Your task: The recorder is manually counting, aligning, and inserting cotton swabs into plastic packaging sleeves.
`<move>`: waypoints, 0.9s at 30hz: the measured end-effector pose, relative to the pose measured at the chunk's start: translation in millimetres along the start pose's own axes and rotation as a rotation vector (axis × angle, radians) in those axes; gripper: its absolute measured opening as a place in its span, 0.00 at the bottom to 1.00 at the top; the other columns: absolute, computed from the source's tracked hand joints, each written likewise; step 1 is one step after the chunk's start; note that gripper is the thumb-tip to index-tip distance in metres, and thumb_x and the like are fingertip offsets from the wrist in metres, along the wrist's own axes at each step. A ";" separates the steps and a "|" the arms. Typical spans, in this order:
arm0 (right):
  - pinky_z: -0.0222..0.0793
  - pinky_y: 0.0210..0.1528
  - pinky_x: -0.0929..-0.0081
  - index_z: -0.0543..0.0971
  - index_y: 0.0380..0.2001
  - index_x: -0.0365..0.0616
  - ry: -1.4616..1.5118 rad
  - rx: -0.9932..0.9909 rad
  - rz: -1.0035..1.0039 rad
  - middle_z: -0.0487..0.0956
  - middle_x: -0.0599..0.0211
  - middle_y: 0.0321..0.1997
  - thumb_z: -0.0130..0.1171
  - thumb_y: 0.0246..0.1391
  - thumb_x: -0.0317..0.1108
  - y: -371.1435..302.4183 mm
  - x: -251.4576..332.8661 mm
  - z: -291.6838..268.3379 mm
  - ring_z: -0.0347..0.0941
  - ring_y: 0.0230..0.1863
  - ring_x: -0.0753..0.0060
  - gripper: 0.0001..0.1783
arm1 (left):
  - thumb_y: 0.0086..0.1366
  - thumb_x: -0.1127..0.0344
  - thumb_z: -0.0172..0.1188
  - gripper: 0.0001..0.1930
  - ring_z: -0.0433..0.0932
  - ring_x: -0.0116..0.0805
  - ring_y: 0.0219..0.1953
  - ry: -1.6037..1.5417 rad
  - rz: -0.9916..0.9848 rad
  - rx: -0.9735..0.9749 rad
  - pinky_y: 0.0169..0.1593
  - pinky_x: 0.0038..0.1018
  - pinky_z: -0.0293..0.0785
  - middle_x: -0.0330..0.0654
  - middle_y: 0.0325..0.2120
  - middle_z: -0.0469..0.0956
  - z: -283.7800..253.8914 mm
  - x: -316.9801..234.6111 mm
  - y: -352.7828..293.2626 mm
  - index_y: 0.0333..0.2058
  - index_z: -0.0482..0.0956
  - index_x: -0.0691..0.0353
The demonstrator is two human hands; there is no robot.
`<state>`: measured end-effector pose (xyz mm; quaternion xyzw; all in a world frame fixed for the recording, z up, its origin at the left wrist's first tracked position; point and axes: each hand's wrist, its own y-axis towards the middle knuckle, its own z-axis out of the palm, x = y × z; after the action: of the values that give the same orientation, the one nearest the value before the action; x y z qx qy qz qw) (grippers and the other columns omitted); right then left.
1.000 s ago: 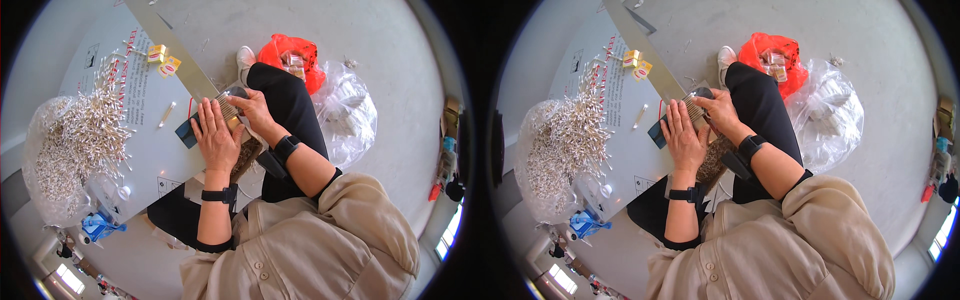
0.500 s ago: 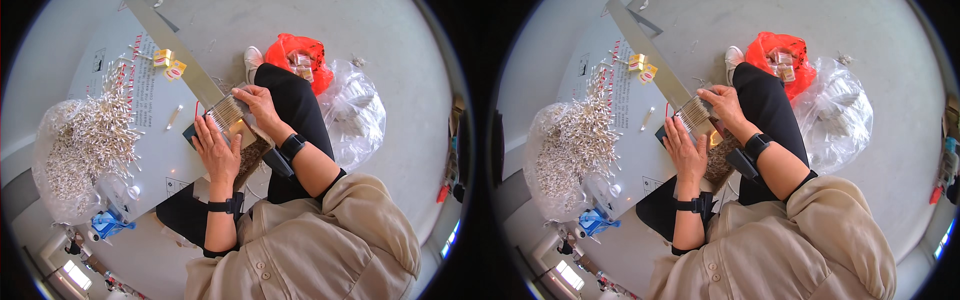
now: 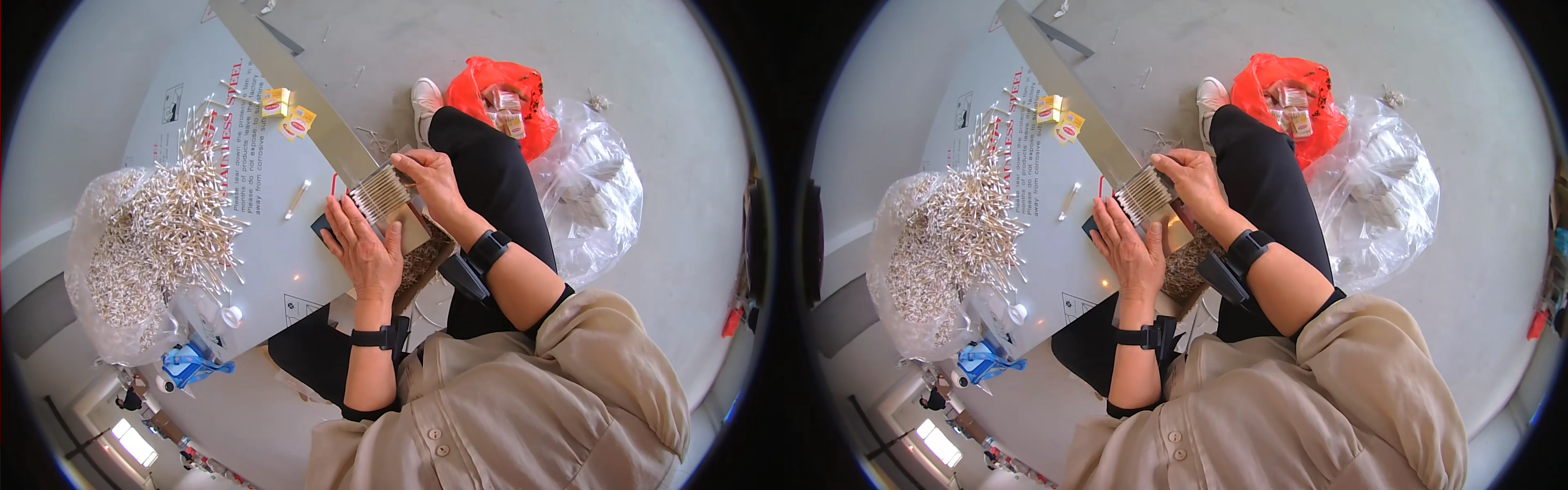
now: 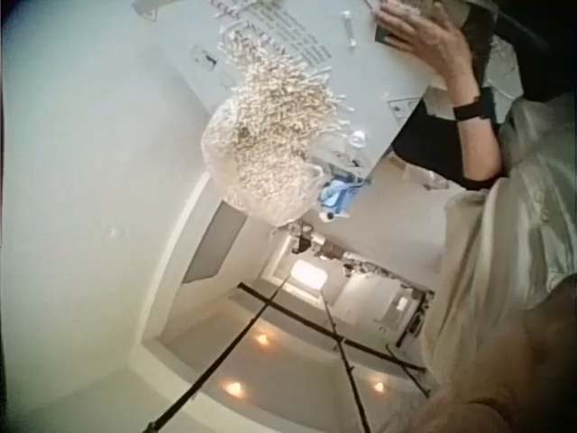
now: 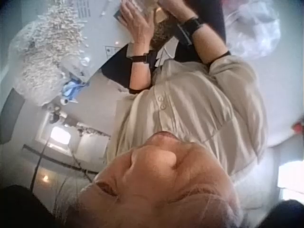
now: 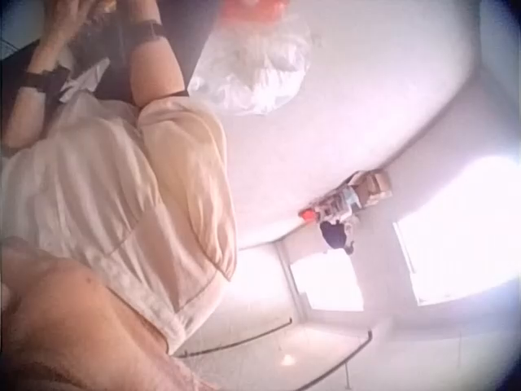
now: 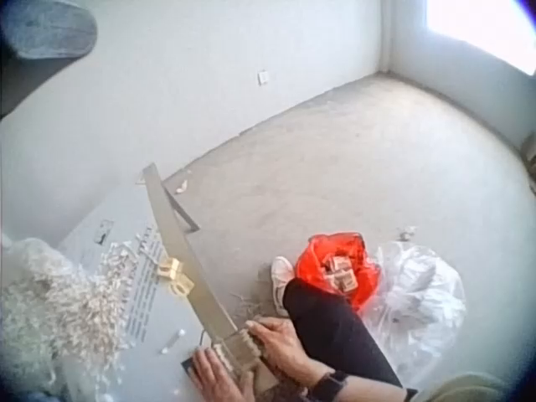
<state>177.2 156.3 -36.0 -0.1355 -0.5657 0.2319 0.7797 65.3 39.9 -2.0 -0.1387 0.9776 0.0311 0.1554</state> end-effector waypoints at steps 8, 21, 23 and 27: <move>0.60 0.23 0.77 0.82 0.25 0.34 -0.160 -0.011 -0.122 0.76 0.75 0.17 0.68 0.52 0.34 -0.3 2.1 3.0 0.64 0.21 0.86 0.12 | 0.69 0.37 0.46 0.45 0.40 0.55 0.74 0.117 -0.010 0.073 0.70 0.58 0.35 0.56 0.72 0.43 -3.5 -3.5 5.4 0.70 0.45 0.67; 0.51 0.27 0.81 0.76 0.20 0.39 0.028 0.001 -0.005 0.68 0.81 0.19 0.60 0.62 0.44 -5.3 4.5 2.2 0.56 0.23 0.88 0.21 | 0.60 0.69 0.62 0.13 0.70 0.51 0.50 -0.026 0.065 -0.319 0.53 0.43 0.68 0.47 0.44 0.74 -39.8 57.8 147.4 0.44 0.78 0.61; 0.52 0.28 0.81 0.77 0.22 0.39 -0.003 0.005 0.011 0.69 0.81 0.20 0.59 0.63 0.44 -4.2 2.3 0.0 0.58 0.24 0.88 0.21 | 0.56 0.66 0.68 0.13 0.71 0.49 0.48 -0.107 -0.122 -0.191 0.52 0.42 0.69 0.44 0.41 0.75 -40.5 60.3 175.8 0.40 0.79 0.60; 0.53 0.29 0.81 0.77 0.22 0.40 0.045 -0.014 0.039 0.70 0.80 0.21 0.60 0.63 0.44 -6.2 5.4 0.8 0.59 0.25 0.88 0.21 | 0.51 0.65 0.72 0.14 0.71 0.47 0.46 -0.164 -0.267 -0.082 0.51 0.41 0.69 0.42 0.39 0.76 -26.0 64.2 196.2 0.36 0.80 0.59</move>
<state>179.1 153.8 -28.4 -0.1571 -0.5468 0.2399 0.7866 -56.1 208.8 6.1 -0.2705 0.9324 0.0615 0.2318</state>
